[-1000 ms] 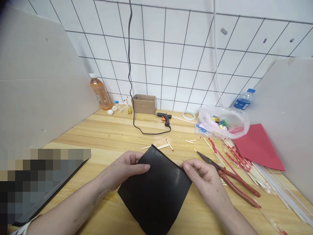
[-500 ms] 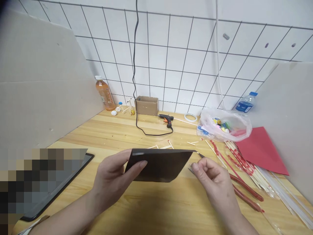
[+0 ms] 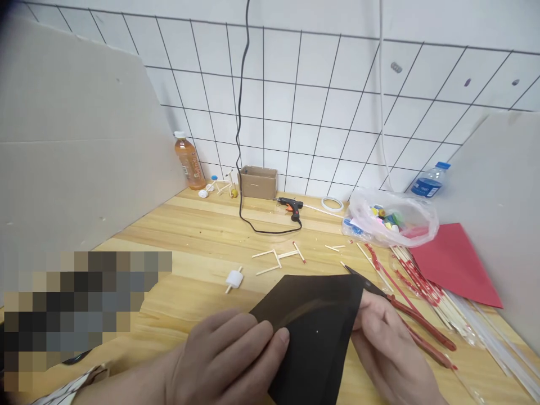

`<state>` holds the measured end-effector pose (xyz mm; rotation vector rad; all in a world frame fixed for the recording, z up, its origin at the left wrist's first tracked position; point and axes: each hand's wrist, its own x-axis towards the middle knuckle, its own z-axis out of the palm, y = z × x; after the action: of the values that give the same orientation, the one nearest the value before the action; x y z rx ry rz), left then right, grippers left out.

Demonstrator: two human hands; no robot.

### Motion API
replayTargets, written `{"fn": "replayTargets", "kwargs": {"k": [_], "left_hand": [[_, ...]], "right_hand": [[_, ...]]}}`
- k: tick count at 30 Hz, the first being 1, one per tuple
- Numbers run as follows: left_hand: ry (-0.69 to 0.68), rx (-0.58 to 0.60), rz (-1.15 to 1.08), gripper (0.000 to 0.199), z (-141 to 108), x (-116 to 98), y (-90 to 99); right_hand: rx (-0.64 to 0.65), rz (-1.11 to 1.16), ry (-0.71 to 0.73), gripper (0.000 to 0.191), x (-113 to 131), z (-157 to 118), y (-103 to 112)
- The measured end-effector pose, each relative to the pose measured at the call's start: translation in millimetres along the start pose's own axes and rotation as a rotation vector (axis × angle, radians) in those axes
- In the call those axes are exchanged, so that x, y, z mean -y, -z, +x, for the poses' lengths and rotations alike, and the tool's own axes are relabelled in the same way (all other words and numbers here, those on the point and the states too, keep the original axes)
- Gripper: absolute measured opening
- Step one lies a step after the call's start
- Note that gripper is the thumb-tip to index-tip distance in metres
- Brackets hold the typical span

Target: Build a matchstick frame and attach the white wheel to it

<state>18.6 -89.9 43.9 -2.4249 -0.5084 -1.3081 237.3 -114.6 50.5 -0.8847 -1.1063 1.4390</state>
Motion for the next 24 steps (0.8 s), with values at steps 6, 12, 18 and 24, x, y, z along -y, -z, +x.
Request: {"fn": "replayTargets", "kwargs": {"k": [6, 12, 18, 24], "left_hand": [[-0.143, 0.073, 0.096, 0.014, -1.9, -4.6, -1.9], [-0.171, 0.093, 0.059, 0.012, 1.1, -12.2, -7.4], [0.072, 0.133, -0.483, 0.038, 10.1, -2.8, -6.6], [0.735, 0.367, -0.825, 0.067, 16.4, 27.6, -24.1]], "right_hand": [[-0.052, 0.13, -0.165, 0.006, 1.1, 6.7, 7.2], [-0.076, 0.156, -0.182, 0.012, 5.7, 10.7, 14.5], [0.031, 0.087, -0.212, 0.018, 7.8, 16.8, 14.7], [0.238, 0.072, -0.247, 0.022, 3.8, 18.6, 16.4]]}}
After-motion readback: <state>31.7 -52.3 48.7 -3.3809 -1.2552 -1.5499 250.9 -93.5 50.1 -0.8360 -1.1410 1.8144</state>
